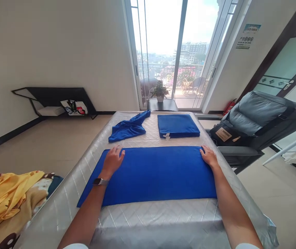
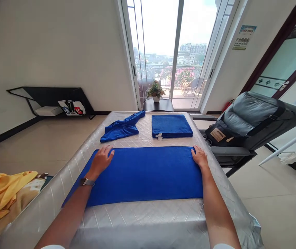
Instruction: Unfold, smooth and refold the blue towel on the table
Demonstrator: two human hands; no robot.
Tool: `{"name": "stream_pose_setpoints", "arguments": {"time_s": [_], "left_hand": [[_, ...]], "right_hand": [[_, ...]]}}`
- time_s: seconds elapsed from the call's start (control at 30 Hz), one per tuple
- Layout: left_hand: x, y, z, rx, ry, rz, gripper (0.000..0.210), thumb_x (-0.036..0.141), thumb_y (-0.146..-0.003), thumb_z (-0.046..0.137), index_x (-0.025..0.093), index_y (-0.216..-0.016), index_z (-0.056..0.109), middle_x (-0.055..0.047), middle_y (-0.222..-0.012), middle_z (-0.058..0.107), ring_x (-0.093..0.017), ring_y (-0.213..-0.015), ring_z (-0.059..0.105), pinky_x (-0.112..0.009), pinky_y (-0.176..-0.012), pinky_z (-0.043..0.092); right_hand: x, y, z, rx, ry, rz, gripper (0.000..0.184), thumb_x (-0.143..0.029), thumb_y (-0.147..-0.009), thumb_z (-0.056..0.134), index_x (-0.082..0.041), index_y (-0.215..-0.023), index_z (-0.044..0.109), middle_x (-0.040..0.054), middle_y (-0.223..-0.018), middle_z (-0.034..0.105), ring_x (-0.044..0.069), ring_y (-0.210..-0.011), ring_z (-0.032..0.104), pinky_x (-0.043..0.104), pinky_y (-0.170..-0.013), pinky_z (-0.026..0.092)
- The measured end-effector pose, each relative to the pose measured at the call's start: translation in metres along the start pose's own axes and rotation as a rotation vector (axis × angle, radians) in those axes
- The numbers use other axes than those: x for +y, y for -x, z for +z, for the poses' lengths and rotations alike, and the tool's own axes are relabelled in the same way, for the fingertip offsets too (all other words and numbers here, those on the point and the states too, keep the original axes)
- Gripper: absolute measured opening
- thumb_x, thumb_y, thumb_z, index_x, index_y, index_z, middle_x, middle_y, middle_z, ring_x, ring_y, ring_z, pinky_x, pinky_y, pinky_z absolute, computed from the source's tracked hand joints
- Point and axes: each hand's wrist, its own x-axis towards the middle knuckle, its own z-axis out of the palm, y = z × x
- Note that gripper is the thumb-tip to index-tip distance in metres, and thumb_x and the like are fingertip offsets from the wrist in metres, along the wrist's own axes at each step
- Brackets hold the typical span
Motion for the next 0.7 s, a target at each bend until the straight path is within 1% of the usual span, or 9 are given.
{"name": "stream_pose_setpoints", "arguments": {"time_s": [0.07,0.13,0.23,0.33,0.37,0.43,0.5,0.6,0.7], "left_hand": [[0.054,0.008,0.000,-0.161,0.099,0.256,0.045,0.038,-0.104,0.040,0.017,-0.134,0.066,-0.014,-0.140,0.067,-0.029,-0.132,0.061,-0.046,-0.115,0.045],[0.117,0.023,0.006,-0.272,0.195,0.524,0.039,0.037,-0.107,0.042,0.022,-0.133,0.067,-0.010,-0.135,0.070,-0.025,-0.125,0.065,-0.041,-0.110,0.049],[0.214,0.053,0.024,-0.342,0.271,0.893,0.029,0.038,-0.106,0.051,0.022,-0.120,0.071,-0.009,-0.125,0.073,-0.022,-0.114,0.069,-0.036,-0.102,0.051],[0.299,0.079,0.045,-0.380,0.246,1.103,0.032,0.047,-0.103,0.056,0.020,-0.111,0.072,-0.009,-0.112,0.074,-0.022,-0.103,0.069,-0.034,-0.089,0.051],[0.323,0.085,0.051,-0.381,0.223,1.131,0.036,0.050,-0.103,0.056,0.019,-0.111,0.072,-0.010,-0.109,0.073,-0.022,-0.101,0.068,-0.034,-0.085,0.051],[0.363,0.095,0.061,-0.373,0.167,1.118,0.042,0.055,-0.102,0.055,0.017,-0.110,0.072,-0.011,-0.108,0.072,-0.024,-0.099,0.065,-0.036,-0.077,0.048],[0.392,0.101,0.069,-0.390,0.120,1.058,0.041,0.053,-0.102,0.054,0.017,-0.104,0.073,-0.013,-0.108,0.070,-0.025,-0.098,0.063,-0.037,-0.073,0.045],[0.417,0.105,0.076,-0.437,0.096,0.980,0.028,0.039,-0.101,0.056,0.018,-0.097,0.074,-0.013,-0.103,0.071,-0.026,-0.097,0.061,-0.037,-0.070,0.040],[0.427,0.105,0.083,-0.455,0.104,0.959,0.022,0.028,-0.101,0.054,0.018,-0.098,0.073,-0.012,-0.097,0.071,-0.025,-0.097,0.061,-0.036,-0.069,0.038]], "right_hand": [[-0.001,-0.002,-0.004,-0.011,-0.012,0.026,0.050,-0.038,-0.106,0.039,-0.020,-0.149,0.058,0.0093,-0.159,0.053,0.026,-0.145,0.049,0.039,-0.122,0.035],[-0.003,-0.006,-0.009,-0.043,-0.005,0.057,0.048,-0.037,-0.106,0.041,-0.021,-0.147,0.060,0.0094,-0.156,0.056,0.026,-0.140,0.053,0.038,-0.119,0.038],[-0.009,-0.013,-0.017,-0.099,0.029,0.084,0.045,-0.034,-0.105,0.045,-0.020,-0.145,0.062,0.0120,-0.150,0.061,0.026,-0.135,0.058,0.035,-0.114,0.042],[-0.018,-0.020,-0.023,-0.122,0.060,0.089,0.044,-0.029,-0.104,0.048,-0.016,-0.142,0.064,0.0153,-0.146,0.064,0.026,-0.134,0.060,0.032,-0.111,0.042],[-0.020,-0.022,-0.025,-0.129,0.070,0.094,0.043,-0.026,-0.103,0.048,-0.014,-0.141,0.065,0.0162,-0.145,0.064,0.026,-0.133,0.060,0.031,-0.111,0.043],[-0.025,-0.026,-0.028,-0.147,0.088,0.107,0.042,-0.023,-0.101,0.050,-0.014,-0.138,0.067,0.0171,-0.142,0.066,0.026,-0.130,0.063,0.029,-0.107,0.044],[-0.028,-0.029,-0.032,-0.168,0.098,0.117,0.040,-0.021,-0.099,0.053,-0.015,-0.135,0.069,0.0165,-0.138,0.068,0.026,-0.126,0.065,0.029,-0.102,0.047],[-0.029,-0.034,-0.039,-0.195,0.106,0.129,0.038,-0.020,-0.095,0.059,-0.016,-0.130,0.072,0.0151,-0.133,0.072,0.027,-0.121,0.068,0.029,-0.097,0.050],[-0.029,-0.038,-0.044,-0.213,0.110,0.144,0.037,-0.018,-0.091,0.063,-0.016,-0.126,0.074,0.0162,-0.128,0.074,0.029,-0.119,0.069,0.031,-0.095,0.052]]}}
